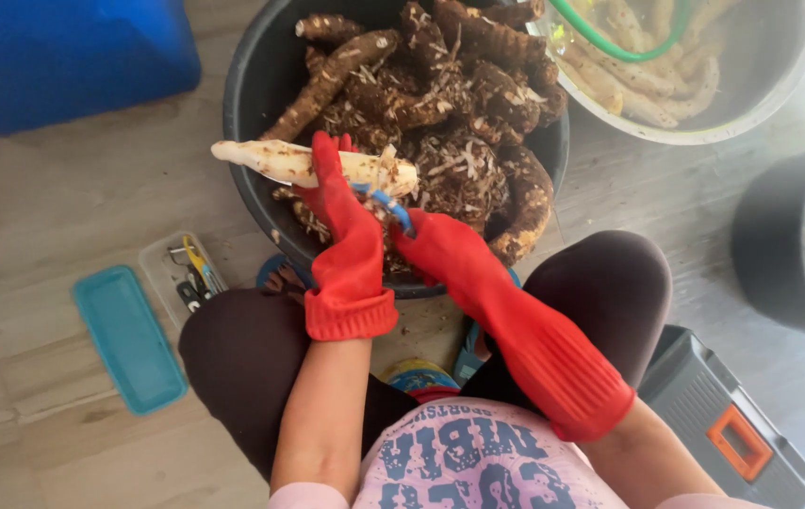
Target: Peeling the skin off cassava roots using a hand peeler while wearing protective gloves.
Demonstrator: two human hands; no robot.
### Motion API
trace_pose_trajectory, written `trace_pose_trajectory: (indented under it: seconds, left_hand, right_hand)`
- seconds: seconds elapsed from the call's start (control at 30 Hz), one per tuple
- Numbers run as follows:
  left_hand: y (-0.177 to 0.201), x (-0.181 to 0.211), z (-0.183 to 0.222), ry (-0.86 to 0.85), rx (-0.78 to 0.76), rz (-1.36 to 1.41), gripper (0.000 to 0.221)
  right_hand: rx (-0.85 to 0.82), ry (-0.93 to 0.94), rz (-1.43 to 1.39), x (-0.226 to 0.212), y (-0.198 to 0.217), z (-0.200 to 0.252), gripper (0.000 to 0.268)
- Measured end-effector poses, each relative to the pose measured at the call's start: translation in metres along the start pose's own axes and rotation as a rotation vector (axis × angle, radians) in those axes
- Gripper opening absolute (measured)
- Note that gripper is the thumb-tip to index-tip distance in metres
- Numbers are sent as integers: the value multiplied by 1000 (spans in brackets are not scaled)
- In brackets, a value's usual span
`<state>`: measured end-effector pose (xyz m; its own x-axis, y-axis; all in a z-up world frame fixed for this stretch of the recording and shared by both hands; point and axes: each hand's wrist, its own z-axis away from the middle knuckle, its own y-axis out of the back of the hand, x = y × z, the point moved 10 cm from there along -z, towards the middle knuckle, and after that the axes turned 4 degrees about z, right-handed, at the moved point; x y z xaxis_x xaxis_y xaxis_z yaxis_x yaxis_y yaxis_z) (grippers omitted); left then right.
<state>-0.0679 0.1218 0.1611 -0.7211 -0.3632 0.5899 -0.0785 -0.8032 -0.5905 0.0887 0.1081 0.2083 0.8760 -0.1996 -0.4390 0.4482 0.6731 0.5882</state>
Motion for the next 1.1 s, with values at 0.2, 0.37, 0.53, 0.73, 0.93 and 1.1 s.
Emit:
trace_pose_trajectory:
  seconds: [0.2,0.37,0.53,0.73,0.93,1.1]
  left_hand:
    - [-33,17,2,89,-101,-12,73]
    - [-26,0,1,222,-120,-21,72]
    - [-15,-15,6,358,-112,-39,72]
    - [12,-38,14,402,-82,-92,68]
    - [9,-24,31,328,-59,-96,63]
    - [2,-12,43,268,-46,-102,59]
  right_hand:
    - [168,1,-283,23,36,-11,41]
    - [323,89,-432,15,53,-8,39]
    - [346,43,-471,23,37,-9,42]
    - [370,195,-381,46,-27,-75,33]
    - [312,169,-393,21,-4,-21,33]
    - [298,-65,-396,40,21,-17,38]
